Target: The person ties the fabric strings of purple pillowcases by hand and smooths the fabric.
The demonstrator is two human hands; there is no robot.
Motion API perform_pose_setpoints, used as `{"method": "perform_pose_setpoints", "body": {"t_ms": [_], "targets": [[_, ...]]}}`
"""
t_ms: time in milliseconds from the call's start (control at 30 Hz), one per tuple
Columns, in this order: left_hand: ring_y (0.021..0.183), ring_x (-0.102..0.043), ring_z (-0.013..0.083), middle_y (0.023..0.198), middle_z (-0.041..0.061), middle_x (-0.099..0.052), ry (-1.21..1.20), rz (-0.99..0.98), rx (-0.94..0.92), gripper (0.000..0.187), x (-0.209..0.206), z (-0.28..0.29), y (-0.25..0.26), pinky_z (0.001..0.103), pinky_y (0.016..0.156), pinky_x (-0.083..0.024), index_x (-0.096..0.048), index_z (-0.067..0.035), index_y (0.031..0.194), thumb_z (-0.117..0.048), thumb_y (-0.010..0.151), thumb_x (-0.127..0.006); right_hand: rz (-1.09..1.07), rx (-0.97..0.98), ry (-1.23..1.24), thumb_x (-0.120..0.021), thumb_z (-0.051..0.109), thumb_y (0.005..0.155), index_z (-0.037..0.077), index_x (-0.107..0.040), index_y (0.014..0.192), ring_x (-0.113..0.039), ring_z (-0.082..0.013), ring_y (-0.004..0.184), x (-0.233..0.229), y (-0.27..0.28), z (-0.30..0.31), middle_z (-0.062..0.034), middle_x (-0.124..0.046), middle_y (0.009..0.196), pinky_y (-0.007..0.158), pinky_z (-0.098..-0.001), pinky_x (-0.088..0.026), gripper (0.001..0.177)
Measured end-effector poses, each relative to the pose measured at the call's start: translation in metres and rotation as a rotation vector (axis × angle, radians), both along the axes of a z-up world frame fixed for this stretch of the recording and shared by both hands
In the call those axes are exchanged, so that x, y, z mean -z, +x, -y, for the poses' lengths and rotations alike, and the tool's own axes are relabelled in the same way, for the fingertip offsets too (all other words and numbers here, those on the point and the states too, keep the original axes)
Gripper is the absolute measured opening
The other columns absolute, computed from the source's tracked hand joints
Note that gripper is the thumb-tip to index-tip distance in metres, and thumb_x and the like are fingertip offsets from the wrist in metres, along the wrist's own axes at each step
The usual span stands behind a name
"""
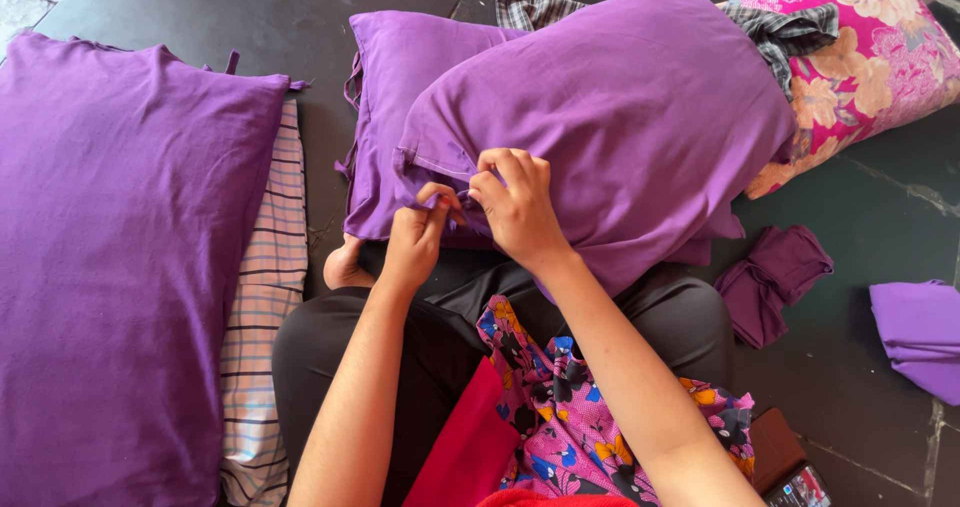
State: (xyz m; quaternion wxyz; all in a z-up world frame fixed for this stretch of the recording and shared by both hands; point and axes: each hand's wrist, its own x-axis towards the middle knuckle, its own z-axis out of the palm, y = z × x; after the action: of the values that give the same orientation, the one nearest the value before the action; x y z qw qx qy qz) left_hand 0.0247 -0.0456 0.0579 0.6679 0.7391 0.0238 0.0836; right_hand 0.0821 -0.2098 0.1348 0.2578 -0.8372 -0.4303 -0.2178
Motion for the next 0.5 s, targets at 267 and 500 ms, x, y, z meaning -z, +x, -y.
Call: {"method": "perform_pose_setpoints", "body": {"t_ms": [267,500], "targets": [[0.074,-0.068,0.0124,0.087,0.003,-0.065,-0.534,0.087,0.143,0.02,0.031,-0.009,0.011,0.025,0.069,-0.051,-0.06,-0.006,0.104,-0.02,0.113,-0.049,-0.137,0.004,0.293,-0.059,0.014,0.105,0.007,-0.06,0.099,-0.061,-0.0255,0.104,0.015,-0.016,-0.01,-0.0045,-0.064,0.103,0.097,-0.0407,-0.041,0.009],[0.082,-0.067,0.0123,0.095,0.008,-0.075,-0.765,-0.061,0.254,0.021,0.044,-0.024,0.013,0.025,0.076,-0.051,-0.063,-0.007,0.103,-0.025,0.11,-0.054,-0.482,0.072,0.441,-0.064,0.019,0.102,0.004,-0.065,0.092,-0.064,-0.0254,0.072,0.017,-0.024,-0.008,-0.0092,-0.066,0.078,0.068,-0.0353,-0.048,0.018]]}}
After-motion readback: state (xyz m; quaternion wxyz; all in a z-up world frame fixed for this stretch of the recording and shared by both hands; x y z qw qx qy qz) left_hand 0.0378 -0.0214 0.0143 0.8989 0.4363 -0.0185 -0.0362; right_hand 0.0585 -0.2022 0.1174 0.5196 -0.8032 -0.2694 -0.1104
